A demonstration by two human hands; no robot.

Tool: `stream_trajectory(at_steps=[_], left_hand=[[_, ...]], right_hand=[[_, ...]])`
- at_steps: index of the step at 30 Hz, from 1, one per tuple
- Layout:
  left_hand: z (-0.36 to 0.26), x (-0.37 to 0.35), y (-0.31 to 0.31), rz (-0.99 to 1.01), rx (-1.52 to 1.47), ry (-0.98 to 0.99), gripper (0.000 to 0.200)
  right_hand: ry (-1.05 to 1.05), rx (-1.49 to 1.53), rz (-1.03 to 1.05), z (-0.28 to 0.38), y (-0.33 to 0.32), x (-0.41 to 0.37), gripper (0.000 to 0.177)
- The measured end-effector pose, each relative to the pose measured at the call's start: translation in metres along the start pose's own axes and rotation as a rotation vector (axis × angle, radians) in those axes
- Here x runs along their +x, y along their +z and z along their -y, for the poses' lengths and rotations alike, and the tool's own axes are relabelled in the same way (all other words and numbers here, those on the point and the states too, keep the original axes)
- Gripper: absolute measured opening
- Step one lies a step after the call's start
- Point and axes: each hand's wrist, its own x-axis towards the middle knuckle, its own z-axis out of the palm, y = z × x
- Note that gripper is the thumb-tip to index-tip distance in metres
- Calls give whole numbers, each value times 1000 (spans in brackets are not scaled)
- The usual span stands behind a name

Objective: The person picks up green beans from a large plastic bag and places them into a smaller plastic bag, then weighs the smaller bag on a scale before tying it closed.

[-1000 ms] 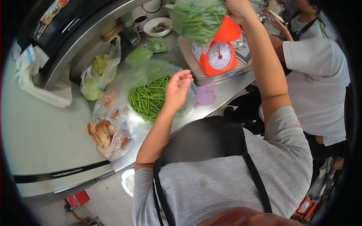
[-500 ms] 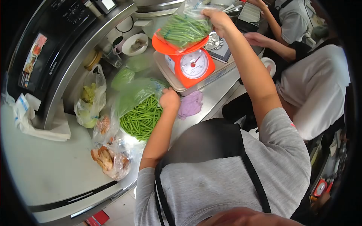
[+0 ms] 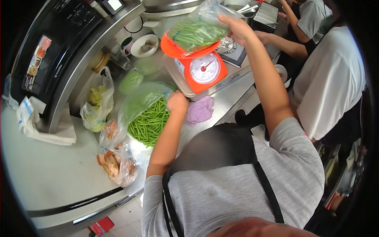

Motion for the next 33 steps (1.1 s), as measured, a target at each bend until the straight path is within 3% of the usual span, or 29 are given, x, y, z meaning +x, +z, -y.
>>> stream_trajectory(at_steps=[1, 4, 5, 6, 7, 9, 12, 13, 16, 17, 19, 21, 24, 27, 30, 33], left_hand=[[3, -1, -4, 4, -7, 36, 34], [38, 15, -2, 128, -545, 215, 35], [45, 12, -6, 182, -913, 106, 34], [41, -11, -53, 130, -1257, -51, 29], [51, -19, -66, 138, -1450, -9, 37], [53, -37, -88, 189, -1813, 175, 47], [34, -64, -122, 238, -2142, 430, 62], [28, -70, -126, 245, -2212, 512, 67], [34, -77, -123, 83, -2304, 480, 63], [30, -77, -130, -92, -2331, 289, 55], [34, -66, -141, -77, -2140, 280, 50], [26, -50, -160, -46, -1977, 236, 41], [10, -13, -180, 48, -1652, 240, 41], [-14, 19, -199, -37, -1282, 200, 38], [-30, 46, -203, 33, -990, 224, 40], [-33, 70, -186, -109, -797, 321, 42]], right_hand=[[-69, -46, 26, 0, 2, 2, 29], [-356, -77, 147, 28, 29, 2, 23], [-293, 0, 252, 50, 44, -11, 24], [-826, -459, 146, 59, 62, -8, 21], [-1347, -926, -5, 68, 77, -6, 20], [-655, -58, 363, 91, 118, -41, 21], [-734, -69, 515, 106, 141, -78, 21], [-652, -14, 560, 98, 151, -79, 20], [-489, 55, 668, 76, 173, -80, 19], [-489, 15, 682, 77, 169, -79, 19], [-584, -22, 682, 82, 156, -76, 20], [-431, -135, 521, 77, 137, -53, 18], [-361, -9, 357, 75, 99, -48, 17], [-388, -132, 297, 57, 62, -41, 26], [-395, -137, 172, 38, 46, -49, 19], [-291, -137, 154, 22, 36, -54, 20]])
